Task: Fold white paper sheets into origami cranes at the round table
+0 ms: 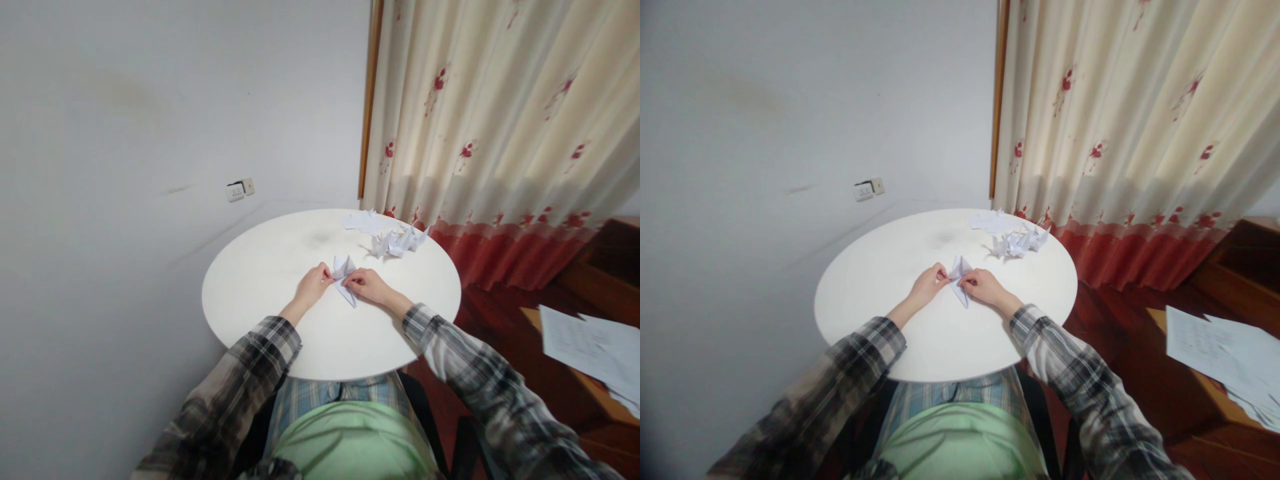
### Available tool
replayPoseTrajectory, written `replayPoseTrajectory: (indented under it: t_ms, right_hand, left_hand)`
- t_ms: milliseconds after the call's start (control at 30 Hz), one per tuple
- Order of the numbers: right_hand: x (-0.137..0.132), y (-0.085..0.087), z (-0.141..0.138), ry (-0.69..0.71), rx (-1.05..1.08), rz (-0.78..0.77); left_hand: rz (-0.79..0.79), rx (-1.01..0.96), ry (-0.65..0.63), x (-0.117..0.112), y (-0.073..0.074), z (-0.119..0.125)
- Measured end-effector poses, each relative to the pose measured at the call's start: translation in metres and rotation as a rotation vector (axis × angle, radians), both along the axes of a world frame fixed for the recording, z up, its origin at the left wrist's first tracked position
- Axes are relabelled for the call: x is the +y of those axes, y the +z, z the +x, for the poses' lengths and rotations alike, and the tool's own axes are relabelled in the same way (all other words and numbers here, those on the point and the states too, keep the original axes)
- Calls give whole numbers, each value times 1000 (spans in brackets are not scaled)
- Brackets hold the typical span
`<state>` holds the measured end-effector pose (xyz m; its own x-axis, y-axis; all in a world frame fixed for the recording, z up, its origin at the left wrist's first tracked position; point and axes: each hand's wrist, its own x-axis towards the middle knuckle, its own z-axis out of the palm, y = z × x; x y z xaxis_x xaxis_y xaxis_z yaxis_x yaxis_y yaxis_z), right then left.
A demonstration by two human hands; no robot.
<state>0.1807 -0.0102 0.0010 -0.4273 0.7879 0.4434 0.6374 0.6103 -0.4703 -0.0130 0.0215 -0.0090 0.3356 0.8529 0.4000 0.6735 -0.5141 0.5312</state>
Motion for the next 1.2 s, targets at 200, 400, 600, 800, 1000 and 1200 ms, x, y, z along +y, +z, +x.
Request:
replayPoseTrajectory:
  t_ms: [200, 400, 600, 800, 1000, 1200]
  right_hand:
    - [0, 0, 0, 11, 7, -3]
    - [0, 1, 0, -1, 2, -7]
    - [0, 1, 0, -12, 26, -21]
    - [0, 3, 0, -12, 28, -46]
    - [4, -2, 1, -3, 27, -33]
    - [5, -3, 2, -2, 24, -40]
  left_hand:
    - [17, 28, -12, 0, -1, 0]
    - [48, 63, -47, -2, 1, 1]
    - [104, 197, -29, -3, -2, 2]
    - [29, 299, -33, -6, 0, 5]
    - [-5, 333, -22, -10, 3, 8]
    - [-28, 347, -42, -15, 7, 9]
